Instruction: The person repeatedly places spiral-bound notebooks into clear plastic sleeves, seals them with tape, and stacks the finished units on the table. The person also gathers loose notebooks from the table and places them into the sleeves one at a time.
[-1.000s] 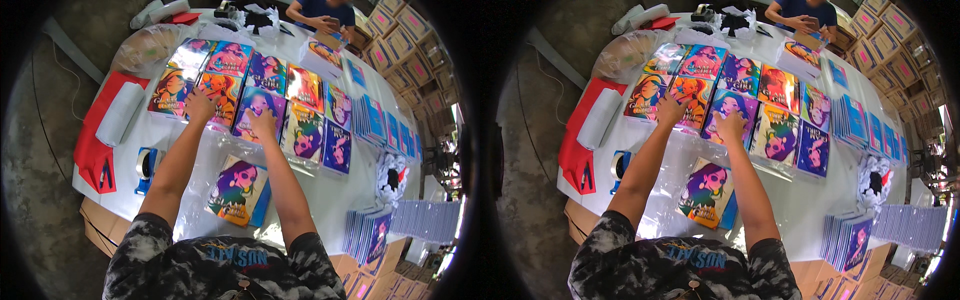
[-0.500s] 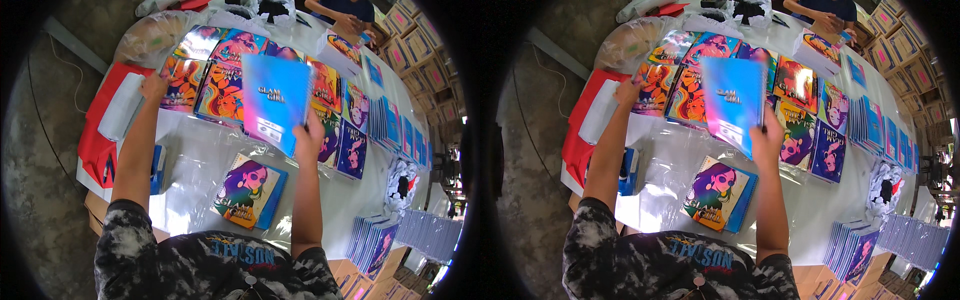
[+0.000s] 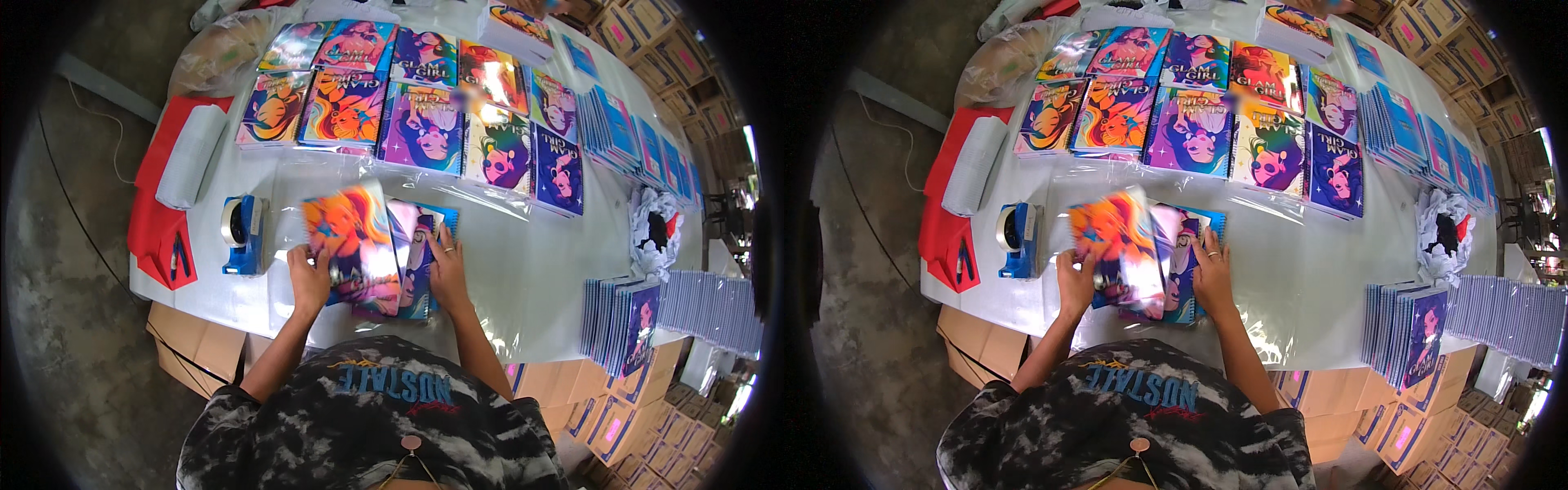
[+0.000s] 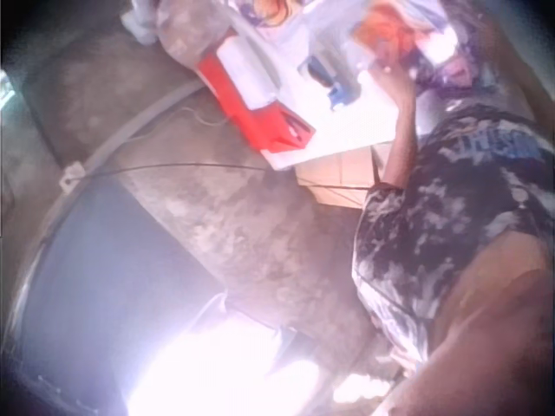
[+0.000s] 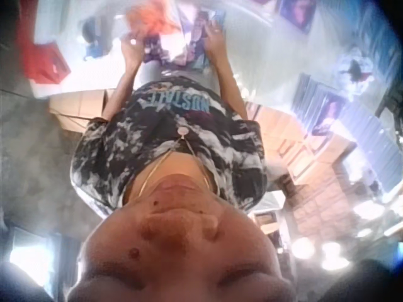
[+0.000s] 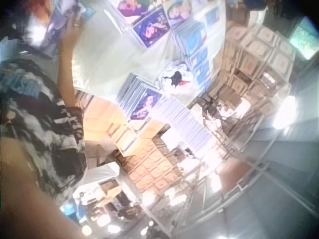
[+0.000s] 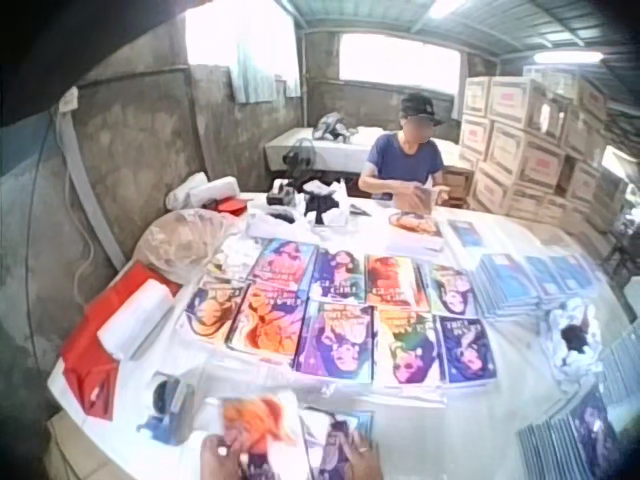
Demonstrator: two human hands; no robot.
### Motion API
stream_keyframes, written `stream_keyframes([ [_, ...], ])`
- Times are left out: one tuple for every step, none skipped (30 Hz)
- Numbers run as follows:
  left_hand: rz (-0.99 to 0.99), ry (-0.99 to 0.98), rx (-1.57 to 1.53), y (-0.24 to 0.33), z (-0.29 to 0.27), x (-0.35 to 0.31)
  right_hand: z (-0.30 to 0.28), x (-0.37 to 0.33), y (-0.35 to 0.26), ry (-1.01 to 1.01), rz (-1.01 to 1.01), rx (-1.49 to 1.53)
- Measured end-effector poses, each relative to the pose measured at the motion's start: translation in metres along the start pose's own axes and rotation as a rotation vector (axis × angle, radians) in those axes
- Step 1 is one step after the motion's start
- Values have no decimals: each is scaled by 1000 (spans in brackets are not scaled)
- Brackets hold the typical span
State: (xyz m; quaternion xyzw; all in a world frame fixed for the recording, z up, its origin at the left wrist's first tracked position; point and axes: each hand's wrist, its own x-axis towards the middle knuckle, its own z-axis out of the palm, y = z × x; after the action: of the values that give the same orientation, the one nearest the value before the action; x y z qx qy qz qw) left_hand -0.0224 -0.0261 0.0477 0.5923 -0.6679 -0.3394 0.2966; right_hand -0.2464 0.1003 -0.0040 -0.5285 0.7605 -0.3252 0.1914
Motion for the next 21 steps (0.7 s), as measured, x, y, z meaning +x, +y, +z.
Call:
stream_keyframes([
  [0,-38,65,-1,-4,0,0,-1,3,41,23,45],
  [7,-73,125,-2,-3,6,-1,-1,5,66,37,32],
  [61,-79,173,34,-14,12,-5,0,7,128,30,44],
  [239,-133,273,61,-26,19,-11,3,6,183,18,56],
  [416,-175,376,82,-35,24,-17,11,5,237,-5,73],
  [583,-232,402,99,-35,21,-21,22,7,302,-1,113],
  [743,-283,436,113,-28,17,-27,36,5,334,-29,140],
  [869,-352,386,117,-12,13,-38,53,0,373,-54,174],
  [993,-420,331,107,11,7,-47,71,-2,411,-81,203],
  [982,-491,283,80,41,0,-54,91,-2,461,-127,208],
  [972,-564,231,55,66,-6,-60,109,0,506,-162,242],
  [959,-536,152,47,77,-9,-69,125,7,538,-129,250],
  [945,-504,73,39,86,-10,-77,143,16,569,-101,260],
  [936,-473,-7,37,96,1,-84,161,29,591,-97,259],
  [887,-409,-10,55,91,24,-92,177,31,596,-9,207],
  [838,-349,-15,73,88,60,-102,198,33,565,47,171],
  [868,-79,138,68,98,103,-109,219,32,532,104,133],
  [874,162,42,72,108,158,-106,244,36,520,100,93],
  [847,38,174,90,95,224,-106,269,43,518,102,50],
  [845,252,295,92,103,283,-100,298,56,562,-10,26],
  [702,285,389,83,96,342,-91,329,47,455,66,66],
])
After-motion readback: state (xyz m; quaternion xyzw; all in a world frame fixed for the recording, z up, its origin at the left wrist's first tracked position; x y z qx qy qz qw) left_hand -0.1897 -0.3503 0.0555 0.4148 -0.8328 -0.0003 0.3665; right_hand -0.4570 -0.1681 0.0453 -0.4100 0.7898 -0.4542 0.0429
